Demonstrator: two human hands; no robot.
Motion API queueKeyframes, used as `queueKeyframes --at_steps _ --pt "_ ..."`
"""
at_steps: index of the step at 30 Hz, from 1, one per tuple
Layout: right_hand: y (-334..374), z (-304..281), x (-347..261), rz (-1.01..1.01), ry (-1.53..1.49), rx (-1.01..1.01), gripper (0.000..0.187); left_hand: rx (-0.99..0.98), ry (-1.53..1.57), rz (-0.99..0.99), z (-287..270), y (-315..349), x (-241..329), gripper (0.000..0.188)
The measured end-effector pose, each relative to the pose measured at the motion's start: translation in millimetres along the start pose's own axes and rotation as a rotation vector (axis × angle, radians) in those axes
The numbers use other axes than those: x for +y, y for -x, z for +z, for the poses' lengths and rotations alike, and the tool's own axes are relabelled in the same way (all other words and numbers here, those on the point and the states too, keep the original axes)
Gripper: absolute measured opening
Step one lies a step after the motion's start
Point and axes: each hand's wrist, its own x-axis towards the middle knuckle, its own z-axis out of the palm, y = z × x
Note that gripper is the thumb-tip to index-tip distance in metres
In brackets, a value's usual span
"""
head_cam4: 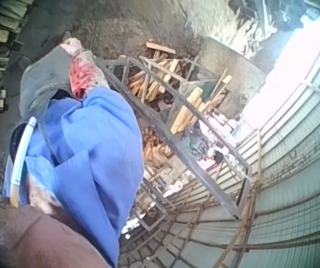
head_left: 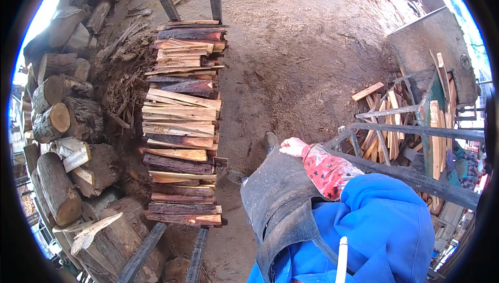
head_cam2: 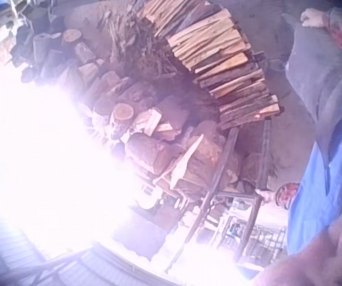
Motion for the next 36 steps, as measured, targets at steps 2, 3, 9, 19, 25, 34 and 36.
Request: queueKeyframes --at_steps 2,3,9,19,25,34,36 --pt "-2 -9 24 0.024 -0.007 -0.011 0.044 0.072 -0.025 -0.023 -26 -4 -19 0.050" --pt "-3 -15 43 0.031 -0.046 -0.013 0.043 0.108 -0.037 -0.026 -39 -8 -25 0.050" --pt "-9 -52 143 0.204 -0.264 -0.091 0.036 0.310 -0.278 0.180 -137 -58 -103 0.051" --pt "0 -66 50 0.318 -0.234 -0.023 0.032 0.281 -0.116 -0.517 -117 -45 -75 0.074" --pt "-10 -7 -20 0.200 -0.089 -0.181 0.042 0.232 0.135 -0.594 -117 -16 -30 0.068" --pt "-14 28 -28 0.163 -0.021 -0.164 0.040 0.262 0.055 -0.722 -119 -24 18 0.056" --pt "-19 22 -20 0.129 0.113 -0.162 0.043 0.230 0.070 -0.564 -81 -3 37 0.054"
